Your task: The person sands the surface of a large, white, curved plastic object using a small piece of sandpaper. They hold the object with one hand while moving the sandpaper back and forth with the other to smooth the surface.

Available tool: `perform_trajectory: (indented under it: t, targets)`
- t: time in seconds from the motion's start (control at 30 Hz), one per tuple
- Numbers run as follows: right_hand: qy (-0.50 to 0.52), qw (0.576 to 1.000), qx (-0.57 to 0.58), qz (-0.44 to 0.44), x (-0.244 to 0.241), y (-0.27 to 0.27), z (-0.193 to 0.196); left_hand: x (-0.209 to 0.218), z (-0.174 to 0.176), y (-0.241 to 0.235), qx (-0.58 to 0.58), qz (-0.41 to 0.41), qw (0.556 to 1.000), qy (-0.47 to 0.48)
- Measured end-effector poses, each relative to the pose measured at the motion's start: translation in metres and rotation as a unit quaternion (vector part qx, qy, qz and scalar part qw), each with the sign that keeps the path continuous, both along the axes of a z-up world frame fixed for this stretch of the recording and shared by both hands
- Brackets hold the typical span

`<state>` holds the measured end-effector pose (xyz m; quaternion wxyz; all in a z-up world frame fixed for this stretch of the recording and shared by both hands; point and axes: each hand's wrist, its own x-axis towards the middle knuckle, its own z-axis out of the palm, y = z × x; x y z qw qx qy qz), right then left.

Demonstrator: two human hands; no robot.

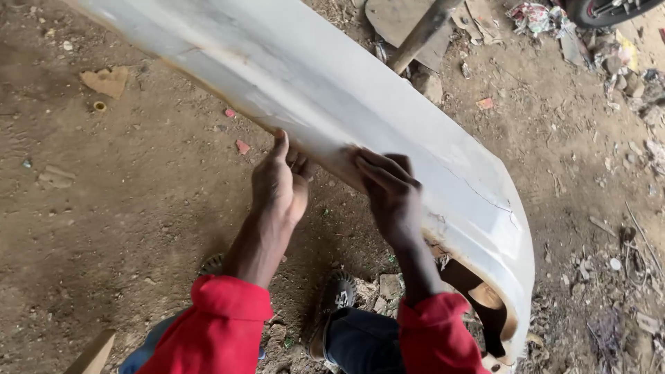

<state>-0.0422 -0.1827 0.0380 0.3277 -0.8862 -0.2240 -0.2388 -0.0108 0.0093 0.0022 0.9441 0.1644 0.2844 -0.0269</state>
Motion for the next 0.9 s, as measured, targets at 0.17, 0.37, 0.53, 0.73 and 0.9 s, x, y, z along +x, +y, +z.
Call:
perform_trajectory:
  t: [0.17,0.37,0.53,0.73,0.9]
  targets:
    - [-0.025,0.999,0.03,0.008,0.022,0.028,-0.009,0.011,-0.003,-0.003,-0.022,-0.003,0.999,-0.035]
    - [0.01,1.0,-0.01,-0.011,-0.021,-0.021,0.012,0.009,-0.018,-0.003,-0.01,-0.012,1.0,-0.011]
    - [0.017,0.999,-0.034,-0.027,-0.026,-0.033,0.009,0.011,-0.01,-0.005,-0.004,0.004,1.0,0.006]
    - [-0.028,0.999,-0.006,0.03,0.019,0.027,0.004,-0.001,0.013,-0.003,0.004,0.006,1.0,0.008]
    - [-0.019,1.0,-0.002,0.023,0.005,0.025,0.016,-0.012,0.021,0.001,-0.004,0.016,1.0,-0.021]
